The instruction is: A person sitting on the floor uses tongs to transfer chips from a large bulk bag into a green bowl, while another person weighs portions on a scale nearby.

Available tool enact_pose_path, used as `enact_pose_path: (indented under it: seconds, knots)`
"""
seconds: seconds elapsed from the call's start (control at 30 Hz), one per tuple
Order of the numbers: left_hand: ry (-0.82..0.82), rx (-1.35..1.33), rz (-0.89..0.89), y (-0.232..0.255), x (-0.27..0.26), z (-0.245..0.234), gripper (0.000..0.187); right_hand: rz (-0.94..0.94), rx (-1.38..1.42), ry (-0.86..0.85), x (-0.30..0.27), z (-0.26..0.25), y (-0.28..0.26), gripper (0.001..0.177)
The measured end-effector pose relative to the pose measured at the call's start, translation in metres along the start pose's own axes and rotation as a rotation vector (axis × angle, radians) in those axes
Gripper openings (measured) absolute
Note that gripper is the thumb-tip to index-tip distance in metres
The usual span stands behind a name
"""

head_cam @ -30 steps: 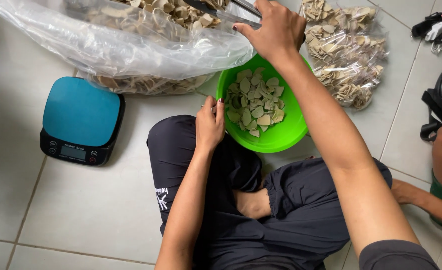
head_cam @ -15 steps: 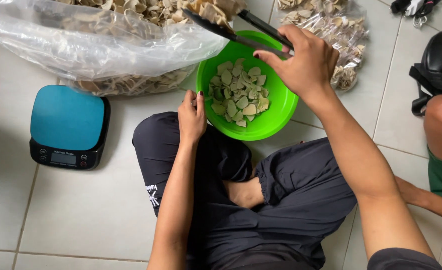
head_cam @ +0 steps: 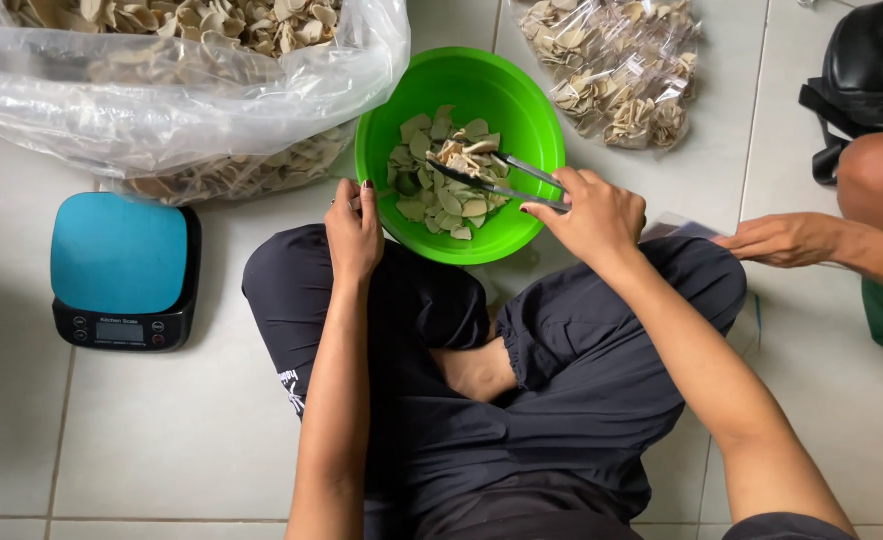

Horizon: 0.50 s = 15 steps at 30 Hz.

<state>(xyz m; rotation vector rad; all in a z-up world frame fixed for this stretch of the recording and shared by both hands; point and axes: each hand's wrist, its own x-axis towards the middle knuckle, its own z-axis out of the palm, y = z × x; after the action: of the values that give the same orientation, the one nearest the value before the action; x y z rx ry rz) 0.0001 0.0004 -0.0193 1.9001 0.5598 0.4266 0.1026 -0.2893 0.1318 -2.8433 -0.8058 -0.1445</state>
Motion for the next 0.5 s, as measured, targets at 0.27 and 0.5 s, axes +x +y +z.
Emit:
enact_pose_path:
  seconds: [0.27, 0.5]
  knots:
    - [-0.008, 0.012, 0.017, -0.001, 0.0, 0.0, 0.034, 0.057, -0.13, -0.019, -0.008, 0.006, 0.007, 0.063]
    - [0.0, 0.017, 0.018, -0.002, -0.001, 0.001, 0.033, 0.113, -0.159, -0.024, 0.003, -0.002, 0.02, 0.064]
